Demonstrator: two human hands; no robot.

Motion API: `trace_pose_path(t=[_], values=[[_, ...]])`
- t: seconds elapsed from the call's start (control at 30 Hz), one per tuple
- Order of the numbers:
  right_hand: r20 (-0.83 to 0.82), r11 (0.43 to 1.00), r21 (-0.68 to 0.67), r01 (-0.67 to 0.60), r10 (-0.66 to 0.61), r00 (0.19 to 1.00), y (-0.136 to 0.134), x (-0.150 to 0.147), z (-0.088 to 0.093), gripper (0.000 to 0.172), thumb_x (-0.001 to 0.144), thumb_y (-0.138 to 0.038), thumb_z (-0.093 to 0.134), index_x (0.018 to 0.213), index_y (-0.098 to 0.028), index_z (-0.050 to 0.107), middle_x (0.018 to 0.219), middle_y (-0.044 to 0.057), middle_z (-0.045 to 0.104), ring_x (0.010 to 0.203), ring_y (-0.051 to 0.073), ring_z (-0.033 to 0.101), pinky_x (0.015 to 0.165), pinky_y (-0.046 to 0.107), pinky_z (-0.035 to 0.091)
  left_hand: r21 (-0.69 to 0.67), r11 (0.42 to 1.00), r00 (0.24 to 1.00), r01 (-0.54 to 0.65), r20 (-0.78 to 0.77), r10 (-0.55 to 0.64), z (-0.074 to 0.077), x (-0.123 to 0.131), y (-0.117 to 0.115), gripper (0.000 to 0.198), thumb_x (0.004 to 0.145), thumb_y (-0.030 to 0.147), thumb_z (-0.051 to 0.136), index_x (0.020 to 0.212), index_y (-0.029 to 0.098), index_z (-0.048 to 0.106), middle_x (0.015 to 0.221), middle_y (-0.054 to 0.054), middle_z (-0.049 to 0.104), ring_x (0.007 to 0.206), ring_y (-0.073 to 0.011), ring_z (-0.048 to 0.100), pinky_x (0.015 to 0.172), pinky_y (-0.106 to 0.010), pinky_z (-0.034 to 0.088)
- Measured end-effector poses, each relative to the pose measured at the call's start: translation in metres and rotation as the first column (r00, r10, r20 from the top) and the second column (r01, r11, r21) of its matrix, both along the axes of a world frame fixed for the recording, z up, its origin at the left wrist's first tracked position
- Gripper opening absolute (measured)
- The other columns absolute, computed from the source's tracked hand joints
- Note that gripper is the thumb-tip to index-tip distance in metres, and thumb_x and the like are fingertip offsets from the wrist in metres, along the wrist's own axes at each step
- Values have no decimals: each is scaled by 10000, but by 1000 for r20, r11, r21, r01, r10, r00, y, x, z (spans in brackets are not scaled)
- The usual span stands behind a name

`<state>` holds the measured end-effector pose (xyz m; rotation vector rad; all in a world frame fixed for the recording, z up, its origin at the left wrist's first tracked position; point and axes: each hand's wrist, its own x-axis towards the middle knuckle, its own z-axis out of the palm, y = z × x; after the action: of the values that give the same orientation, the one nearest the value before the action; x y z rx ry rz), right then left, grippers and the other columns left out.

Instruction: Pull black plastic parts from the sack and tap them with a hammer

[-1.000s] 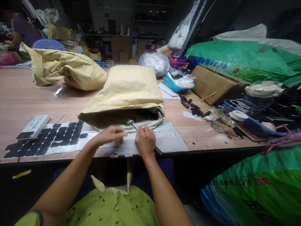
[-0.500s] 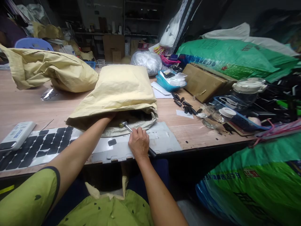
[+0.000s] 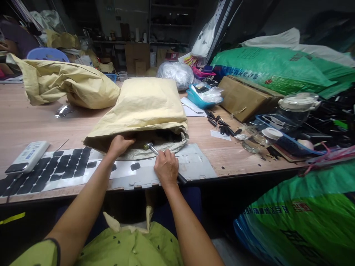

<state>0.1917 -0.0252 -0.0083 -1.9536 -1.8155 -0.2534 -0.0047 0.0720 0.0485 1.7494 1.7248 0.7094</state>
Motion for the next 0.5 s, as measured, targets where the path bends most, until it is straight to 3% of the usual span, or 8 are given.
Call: trace_pose_path(t=[0.2,0.33,0.5], values=[[5,1000,-5,5,-5,1000,-1,-1,2,206,905,-243,542,1055,-210,679,956,62,612,879,205,476,718,312,291,6,957,955,291,-54,-290,-15,-21,-58,287,745,231,686,1016,209,774,804,-13,699,751,-176,627,683,-264,454],[8,1000,-16,13,-13,1000,-2,-2,3,207,906,-251,544,1053,-207,683,948,66,612,878,207,478,720,311,295,118,949,951,291,-140,-275,-25,-13,-64,288,758,259,716,1039,214,758,923,-41,692,897,-212,606,791,-303,460],[-11,999,-50,10,-11,1000,-1,-1,3,229,916,-257,532,1082,-208,682,964,74,611,898,211,485,736,311,316,206,951,964,231,-180,-196,-37,-4,-66,186,783,301,739,953,229,761,918,-28,698,909,-219,586,836,-348,430]])
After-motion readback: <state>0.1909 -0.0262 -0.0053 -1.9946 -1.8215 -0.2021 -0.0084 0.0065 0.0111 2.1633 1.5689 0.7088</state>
